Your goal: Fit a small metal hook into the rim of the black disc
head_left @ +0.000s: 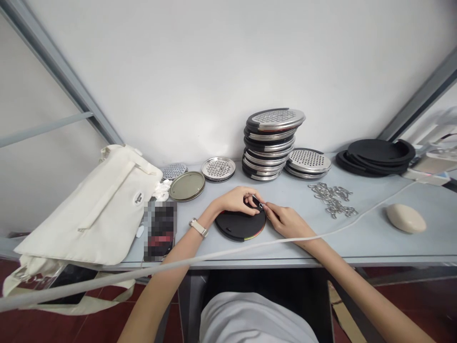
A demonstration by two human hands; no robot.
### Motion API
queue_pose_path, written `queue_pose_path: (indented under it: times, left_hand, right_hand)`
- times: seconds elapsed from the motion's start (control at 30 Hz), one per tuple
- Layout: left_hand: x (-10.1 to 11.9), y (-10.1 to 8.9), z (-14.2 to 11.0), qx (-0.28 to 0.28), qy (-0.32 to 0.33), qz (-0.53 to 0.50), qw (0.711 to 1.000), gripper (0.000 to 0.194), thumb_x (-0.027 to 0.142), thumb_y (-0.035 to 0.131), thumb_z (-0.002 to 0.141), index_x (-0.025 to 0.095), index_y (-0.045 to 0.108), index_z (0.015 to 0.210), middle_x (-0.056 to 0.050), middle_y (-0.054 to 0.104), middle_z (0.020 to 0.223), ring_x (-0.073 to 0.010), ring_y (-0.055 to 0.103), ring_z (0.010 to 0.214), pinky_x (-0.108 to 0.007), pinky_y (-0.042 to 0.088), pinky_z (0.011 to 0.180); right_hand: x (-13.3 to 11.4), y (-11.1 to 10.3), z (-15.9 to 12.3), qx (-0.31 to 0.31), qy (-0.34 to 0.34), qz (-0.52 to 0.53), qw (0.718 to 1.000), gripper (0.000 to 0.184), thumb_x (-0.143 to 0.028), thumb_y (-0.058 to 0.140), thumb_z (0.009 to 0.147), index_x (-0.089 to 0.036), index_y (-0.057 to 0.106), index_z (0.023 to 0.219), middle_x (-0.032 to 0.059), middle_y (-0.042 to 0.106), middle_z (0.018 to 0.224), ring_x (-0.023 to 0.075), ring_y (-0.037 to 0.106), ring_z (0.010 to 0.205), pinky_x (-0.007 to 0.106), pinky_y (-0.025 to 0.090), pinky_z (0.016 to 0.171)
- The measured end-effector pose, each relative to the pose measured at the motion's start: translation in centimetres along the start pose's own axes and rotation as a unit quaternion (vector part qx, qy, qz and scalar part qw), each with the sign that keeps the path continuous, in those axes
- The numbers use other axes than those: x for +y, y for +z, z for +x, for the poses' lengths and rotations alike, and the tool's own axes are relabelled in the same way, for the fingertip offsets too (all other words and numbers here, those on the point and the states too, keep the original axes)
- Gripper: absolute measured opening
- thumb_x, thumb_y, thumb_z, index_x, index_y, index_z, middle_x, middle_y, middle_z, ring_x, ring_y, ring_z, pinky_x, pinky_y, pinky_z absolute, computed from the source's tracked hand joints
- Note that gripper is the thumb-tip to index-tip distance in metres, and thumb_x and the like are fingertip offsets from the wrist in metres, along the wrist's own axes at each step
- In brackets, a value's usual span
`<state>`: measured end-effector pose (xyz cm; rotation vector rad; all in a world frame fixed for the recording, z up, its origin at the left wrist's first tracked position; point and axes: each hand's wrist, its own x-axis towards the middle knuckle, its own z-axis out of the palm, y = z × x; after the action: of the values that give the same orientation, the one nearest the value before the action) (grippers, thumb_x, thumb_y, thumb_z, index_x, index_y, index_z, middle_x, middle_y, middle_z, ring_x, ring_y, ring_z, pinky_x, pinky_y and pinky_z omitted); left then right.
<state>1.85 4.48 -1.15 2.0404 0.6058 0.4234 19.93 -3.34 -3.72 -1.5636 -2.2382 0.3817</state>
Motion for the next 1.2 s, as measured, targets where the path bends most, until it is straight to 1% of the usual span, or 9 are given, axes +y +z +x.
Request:
queue_pose_path:
  times: [0.2,0.4,0.63,0.8,1.03,1.2]
  left_hand:
    - [-0.19,0.01,0.11,-0.004,0.005,-0.017,1.000,0.035,0.023,0.067,0.063,0.010,0.061,0.094,-0.006,0.062,0.083,-0.0084,0.055,0.072,-0.019,0.042,0.065]
    - [-0.26,-0.03,0.10,-0.014,0.023,-0.050,0.998,0.034,0.022,0.067,0.064,0.009,0.060,0.095,-0.011,0.061,0.095,-0.0096,0.057,0.077,-0.022,0.045,0.070]
    - [-0.39,-0.07,0.09,-0.020,0.026,-0.067,0.997,0.033,0.020,0.066,0.064,0.008,0.062,0.095,-0.013,0.059,0.102,-0.0112,0.059,0.080,-0.024,0.046,0.073]
    - [-0.39,-0.04,0.11,-0.016,0.017,-0.052,0.998,0.033,0.022,0.067,0.064,0.009,0.062,0.094,-0.011,0.060,0.098,-0.0101,0.058,0.079,-0.022,0.045,0.072]
    - [-0.63,0.05,0.17,-0.007,0.025,-0.022,0.999,0.033,0.022,0.066,0.064,0.010,0.059,0.094,-0.007,0.062,0.082,-0.0085,0.055,0.071,-0.020,0.044,0.066]
    - [-0.58,0.09,0.23,-0.008,0.024,-0.034,0.999,0.033,0.021,0.066,0.064,0.009,0.060,0.094,-0.009,0.062,0.088,-0.0090,0.056,0.074,-0.021,0.044,0.068]
  right_hand:
    - [-0.11,-0.22,-0.12,-0.002,-0.004,0.017,1.000,0.039,-0.037,0.021,0.089,-0.021,0.056,0.087,0.0051,0.065,0.074,0.0146,0.057,0.060,0.023,0.034,0.057]
    - [-0.01,-0.11,-0.13,0.000,-0.005,0.011,1.000,0.035,-0.036,0.022,0.089,-0.021,0.052,0.083,0.0036,0.061,0.068,0.0136,0.054,0.056,0.023,0.032,0.055]
    - [0.05,-0.12,-0.09,0.017,0.005,0.045,0.999,0.035,-0.037,0.022,0.088,-0.021,0.049,0.074,0.0025,0.058,0.063,0.0127,0.050,0.054,0.023,0.032,0.054]
    - [0.15,-0.32,-0.05,0.020,-0.004,0.056,0.998,0.033,-0.036,0.024,0.088,-0.020,0.049,0.073,0.0018,0.056,0.061,0.0119,0.047,0.051,0.023,0.031,0.053]
    - [0.04,0.14,-0.02,0.019,-0.017,0.022,0.999,0.030,-0.033,0.023,0.088,-0.021,0.050,0.083,0.0018,0.058,0.063,0.0132,0.051,0.053,0.023,0.030,0.053]
    - [0.03,0.19,-0.05,0.017,-0.018,0.003,1.000,0.031,-0.033,0.023,0.088,-0.021,0.051,0.084,0.0026,0.059,0.064,0.0138,0.053,0.054,0.023,0.030,0.053]
